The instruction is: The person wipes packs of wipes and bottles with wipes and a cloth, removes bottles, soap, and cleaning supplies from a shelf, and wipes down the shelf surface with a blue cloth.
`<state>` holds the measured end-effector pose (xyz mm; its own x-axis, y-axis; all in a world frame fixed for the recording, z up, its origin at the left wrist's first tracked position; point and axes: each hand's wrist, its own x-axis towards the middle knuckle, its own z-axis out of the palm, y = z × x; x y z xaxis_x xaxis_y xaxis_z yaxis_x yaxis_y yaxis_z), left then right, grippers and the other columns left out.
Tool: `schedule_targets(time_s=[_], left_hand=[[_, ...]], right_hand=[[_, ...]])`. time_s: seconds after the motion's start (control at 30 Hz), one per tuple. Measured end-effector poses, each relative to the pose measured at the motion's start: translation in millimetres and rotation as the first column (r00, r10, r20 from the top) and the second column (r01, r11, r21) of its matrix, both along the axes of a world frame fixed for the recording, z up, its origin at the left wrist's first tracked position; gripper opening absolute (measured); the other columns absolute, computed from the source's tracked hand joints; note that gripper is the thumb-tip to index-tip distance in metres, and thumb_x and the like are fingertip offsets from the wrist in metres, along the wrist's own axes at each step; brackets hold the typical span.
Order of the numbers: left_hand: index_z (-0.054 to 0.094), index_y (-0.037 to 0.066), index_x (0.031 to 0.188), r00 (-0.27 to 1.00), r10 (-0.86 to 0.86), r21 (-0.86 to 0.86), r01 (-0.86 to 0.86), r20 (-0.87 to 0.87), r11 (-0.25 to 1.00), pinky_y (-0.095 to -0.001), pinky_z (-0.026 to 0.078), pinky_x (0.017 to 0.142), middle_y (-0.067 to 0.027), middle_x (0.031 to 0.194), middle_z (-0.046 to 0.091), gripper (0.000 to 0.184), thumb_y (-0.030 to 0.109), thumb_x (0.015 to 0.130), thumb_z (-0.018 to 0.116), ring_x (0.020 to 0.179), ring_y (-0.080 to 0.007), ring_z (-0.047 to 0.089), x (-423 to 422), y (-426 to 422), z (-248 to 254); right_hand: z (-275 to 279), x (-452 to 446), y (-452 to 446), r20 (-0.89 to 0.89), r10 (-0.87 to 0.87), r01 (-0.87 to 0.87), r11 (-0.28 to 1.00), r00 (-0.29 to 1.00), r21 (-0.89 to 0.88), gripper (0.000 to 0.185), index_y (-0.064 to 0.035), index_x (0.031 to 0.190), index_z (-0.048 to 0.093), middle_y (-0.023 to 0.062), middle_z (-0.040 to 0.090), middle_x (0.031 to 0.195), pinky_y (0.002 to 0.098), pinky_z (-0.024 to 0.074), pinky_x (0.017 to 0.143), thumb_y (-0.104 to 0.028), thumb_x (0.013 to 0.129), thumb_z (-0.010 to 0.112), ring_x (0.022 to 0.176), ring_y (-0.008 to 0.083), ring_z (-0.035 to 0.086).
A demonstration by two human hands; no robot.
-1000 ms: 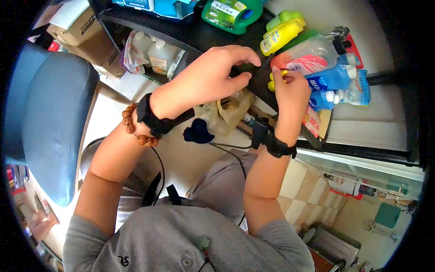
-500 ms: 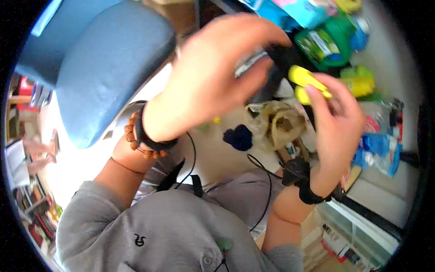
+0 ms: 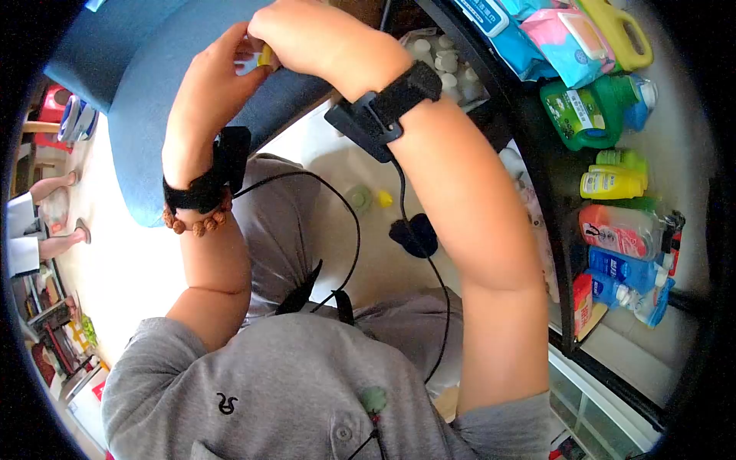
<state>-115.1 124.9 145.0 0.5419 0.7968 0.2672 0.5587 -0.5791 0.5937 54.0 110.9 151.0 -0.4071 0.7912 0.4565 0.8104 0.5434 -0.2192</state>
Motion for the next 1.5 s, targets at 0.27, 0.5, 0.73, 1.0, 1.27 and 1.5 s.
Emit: schedule_targets(time_s=[0.27, 0.5, 0.73, 1.0, 1.27, 1.5], left_hand=[[0.051, 0.006, 0.129, 0.991, 0.114, 0.006, -0.114, -0.071, 0.993, -0.036, 0.053, 0.084, -0.0179, 0.107, 0.067, 0.055, 0.012, 0.078, 0.073, 0.1, -0.0254, 0.066, 11, 11, -9], [0.055, 0.008, 0.13, 0.987, -0.018, 0.235, -0.021, 0.161, 0.972, -0.0364, 0.045, 0.1, -0.0148, 0.125, 0.061, 0.046, 0.012, 0.087, 0.069, 0.117, -0.0238, 0.057, 26, -23, 15], [0.056, 0.001, 0.123, 0.59, -0.605, -0.107, 0.757, 0.534, 0.644, -0.034, 0.039, 0.106, -0.0094, 0.125, 0.06, 0.042, -0.001, 0.082, 0.065, 0.12, -0.0197, 0.054, 173, -135, 49], [0.052, -0.002, 0.125, 0.361, -0.817, 0.322, 0.788, 0.449, 0.525, -0.0379, 0.045, 0.098, -0.023, 0.12, 0.058, 0.051, 0.012, 0.079, 0.07, 0.113, -0.0356, 0.057, 339, -211, 41], [0.048, -0.003, 0.128, 0.365, -0.841, 0.198, 0.861, 0.4, 0.469, -0.042, 0.045, 0.095, -0.0278, 0.118, 0.056, 0.058, 0.009, 0.075, 0.069, 0.112, -0.0413, 0.054, 381, -236, 36], [0.056, 0.0, 0.12, 0.29, -0.85, 0.399, 0.785, 0.44, 0.474, -0.0412, 0.047, 0.09, -0.0216, 0.109, 0.059, 0.051, 0.01, 0.073, 0.072, 0.102, -0.0388, 0.058, 368, -234, 44]], right_hand=[[-18, 13, 3, -0.191, -0.006, 0.02, 0.997, 0.982, 0.071, 0.017, -0.0021, 0.088, 0.069, 0.0215, 0.068, 0.088, 0.0451, 0.0539, 0.076, -0.012, 0.075, 0.065, 0.087, 0.0364, 0.067], [19, 51, -118, -0.403, -0.244, 0.338, 0.924, 0.882, 0.179, 0.017, -0.0048, 0.086, 0.064, 0.0172, 0.066, 0.093, 0.0431, 0.0518, 0.079, -0.012, 0.072, 0.07, 0.089, 0.0354, 0.064], [50, 144, -313, -0.695, -0.676, 0.96, 0.27, 0.245, 0.076, 0.041, -0.0027, 0.11, 0.061, 0.0082, 0.064, 0.102, 0.028, 0.0517, 0.077, -0.007, 0.074, 0.08, 0.085, 0.0146, 0.062], [68, 238, -389, -0.606, -0.791, 0.994, 0.11, 0.086, -0.003, 0.063, 0.0, 0.128, 0.048, 0.0158, 0.059, 0.121, 0.0268, 0.051, 0.071, -0.007, 0.073, 0.079, 0.072, 0.0146, 0.06], [70, 251, -388, -0.202, -0.976, 0.987, 0.053, 0.084, 0.152, 0.081, 0.004, 0.131, 0.044, 0.0142, 0.058, 0.11, 0.0253, 0.0452, 0.061, -0.019, 0.066, 0.086, 0.063, 0.0117, 0.052], [101, 223, -387, -0.326, -0.934, 0.987, 0.16, 0.143, -0.025, 0.077, 0.0009, 0.119, 0.053, 0.0034, 0.06, 0.09, 0.0248, 0.0427, 0.057, -0.024, 0.057, 0.091, 0.064, 0.0094, 0.047]])
